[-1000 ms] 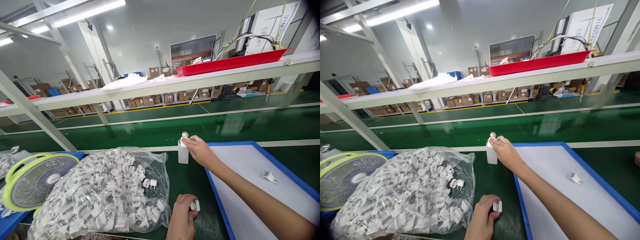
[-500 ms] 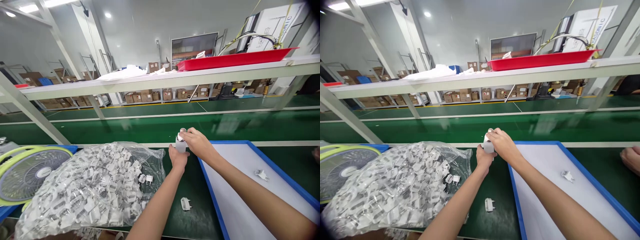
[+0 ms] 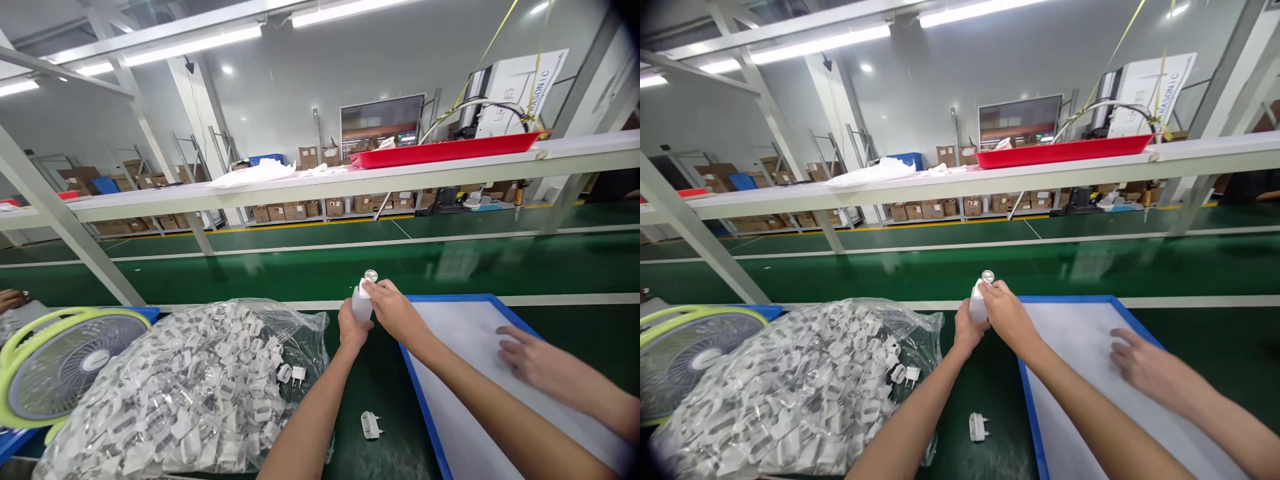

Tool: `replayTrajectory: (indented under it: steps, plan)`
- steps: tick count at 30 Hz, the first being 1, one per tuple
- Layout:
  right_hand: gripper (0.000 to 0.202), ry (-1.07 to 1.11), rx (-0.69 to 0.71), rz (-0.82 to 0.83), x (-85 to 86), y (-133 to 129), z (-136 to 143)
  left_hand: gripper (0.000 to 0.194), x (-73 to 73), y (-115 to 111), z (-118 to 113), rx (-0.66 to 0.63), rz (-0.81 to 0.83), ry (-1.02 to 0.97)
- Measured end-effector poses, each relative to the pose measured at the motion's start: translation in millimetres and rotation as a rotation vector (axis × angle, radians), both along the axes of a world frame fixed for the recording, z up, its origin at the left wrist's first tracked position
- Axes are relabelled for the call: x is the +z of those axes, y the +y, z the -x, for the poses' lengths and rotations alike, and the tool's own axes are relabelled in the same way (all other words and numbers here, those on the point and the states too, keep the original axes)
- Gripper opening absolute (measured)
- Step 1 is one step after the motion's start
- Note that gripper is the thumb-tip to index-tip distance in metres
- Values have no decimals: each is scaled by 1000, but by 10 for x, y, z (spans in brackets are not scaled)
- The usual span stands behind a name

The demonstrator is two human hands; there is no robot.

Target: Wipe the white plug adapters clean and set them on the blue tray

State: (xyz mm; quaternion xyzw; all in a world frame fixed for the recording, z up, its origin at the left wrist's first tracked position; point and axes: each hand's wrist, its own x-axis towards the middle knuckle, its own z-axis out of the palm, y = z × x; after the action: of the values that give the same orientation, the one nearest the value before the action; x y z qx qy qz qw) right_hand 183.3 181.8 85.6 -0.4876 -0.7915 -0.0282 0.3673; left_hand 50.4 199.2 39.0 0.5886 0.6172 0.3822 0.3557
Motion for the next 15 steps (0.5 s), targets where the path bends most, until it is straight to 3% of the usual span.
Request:
replayTrajectory:
  steps: [8, 15]
  plan:
    - [33, 554, -324, 194, -383, -192, -202, 36, 440, -63, 83, -104, -269, 606]
    - [34, 783, -335, 214, -547, -318, -109, 37, 731, -167, -70, -117, -340, 826]
